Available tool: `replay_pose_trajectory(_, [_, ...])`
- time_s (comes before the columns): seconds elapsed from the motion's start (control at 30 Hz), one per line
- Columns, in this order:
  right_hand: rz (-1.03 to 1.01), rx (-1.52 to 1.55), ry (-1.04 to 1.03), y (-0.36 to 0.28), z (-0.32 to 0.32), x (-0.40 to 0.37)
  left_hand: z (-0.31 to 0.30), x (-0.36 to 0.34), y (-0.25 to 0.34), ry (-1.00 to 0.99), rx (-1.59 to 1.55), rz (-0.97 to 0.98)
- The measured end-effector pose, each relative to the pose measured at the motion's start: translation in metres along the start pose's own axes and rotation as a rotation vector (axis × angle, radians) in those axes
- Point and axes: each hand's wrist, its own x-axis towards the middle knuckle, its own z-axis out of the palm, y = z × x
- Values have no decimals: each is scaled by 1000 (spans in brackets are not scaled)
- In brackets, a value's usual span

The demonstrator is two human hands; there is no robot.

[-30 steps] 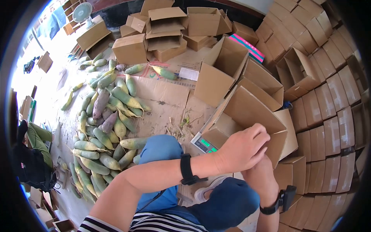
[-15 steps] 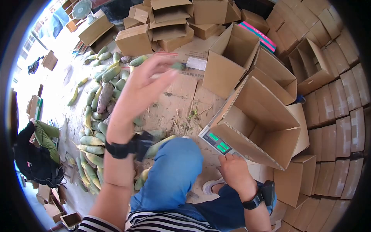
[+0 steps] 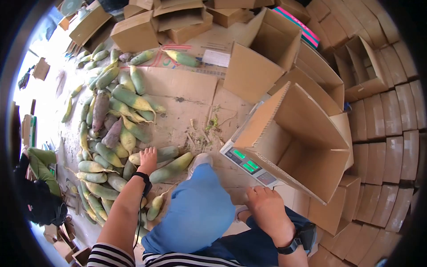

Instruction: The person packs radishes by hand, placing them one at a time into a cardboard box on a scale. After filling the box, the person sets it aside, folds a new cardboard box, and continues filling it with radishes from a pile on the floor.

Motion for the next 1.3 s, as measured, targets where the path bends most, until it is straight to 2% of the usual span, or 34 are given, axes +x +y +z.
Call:
replay_pose_trajectory(0.07, [36,19,-22,-2,-4,1,-2,6,4,2,-6,15])
replay_pose_trajectory(0.1, [-5,25,-17,-2,-4,1,-11,7,8,-80,-26,1])
replay_pose_trajectory(0.13, [-42,31,-9,-2,-5,-1,3,8,3,-34,-33,26])
replay_pose_trajectory(0.17, [-64,28,37,1,2,-3,-11,6,2,-96,-37,47])
replay_pose_trajectory(0.23, [-43,41,59,1,1,-4,-13,-2,0,-63,-141,42])
replay_pose_trajectory(0.3, [-70,36,88,1,-2,-3,-37,-16,2,-93,-294,-30])
replay_pose_trajectory(0.4, [-17,22,215,-3,-11,-3,-69,-37,-1,137,-660,-68])
replay_pose_trajectory(0.43, [-3,16,235,-4,-15,-3,-112,-43,5,116,-860,-87])
replay_pose_trajectory(0.47, [-5,90,340,-7,-18,-2,-156,-53,13,87,-1060,-107])
replay_pose_trajectory(0.5, [-6,163,445,-10,-23,-1,-176,-57,16,216,-1133,-63])
replay_pose_trajectory(0.53, [-41,265,510,-12,-31,3,-224,-61,27,185,-1279,-33])
replay_pose_trajectory(0.6, [-95,515,609,-24,-54,15,-297,-63,53,384,-1359,121])
replay_pose_trajectory(0.7, [-214,854,781,-39,-89,39,-393,-72,105,514,-1232,357])
replay_pose_trajectory(0.73, [-218,851,782,-37,-98,42,-416,-74,127,551,-1219,448])
replay_pose_trajectory(0.8, [-255,1047,1039,-33,-114,52,-450,-68,160,593,-1110,624])
replay_pose_trajectory(0.83, [-240,1050,988,-19,-129,48,-458,-65,165,596,-1109,613])
replay_pose_trajectory(0.9, [-182,1072,939,9,-151,22,-468,-59,168,796,-950,800])
replay_pose_trajectory(0.93, [-138,1095,945,22,-157,11,-457,-56,162,805,-949,791])
replay_pose_trajectory(1.0, [-41,838,988,64,-152,-4,-398,-46,132,549,-841,607])
replay_pose_trajectory(1.03, [-47,845,985,77,-147,-8,-348,-36,115,412,-785,520])
replay_pose_trajectory(1.1, [192,416,756,98,-132,-12,-236,-25,80,120,-589,360])
replay_pose_trajectory(1.13, [178,424,744,114,-115,-7,-193,-32,73,-47,-425,223])
replay_pose_trajectory(1.2, [98,301,467,149,-69,18,-131,-48,66,-293,-181,195])
replay_pose_trajectory(1.23, [74,311,444,162,-53,31,-101,-52,66,-313,-188,166])
replay_pose_trajectory(1.3, [154,338,74,180,-15,55,-50,-65,63,-339,-187,123])
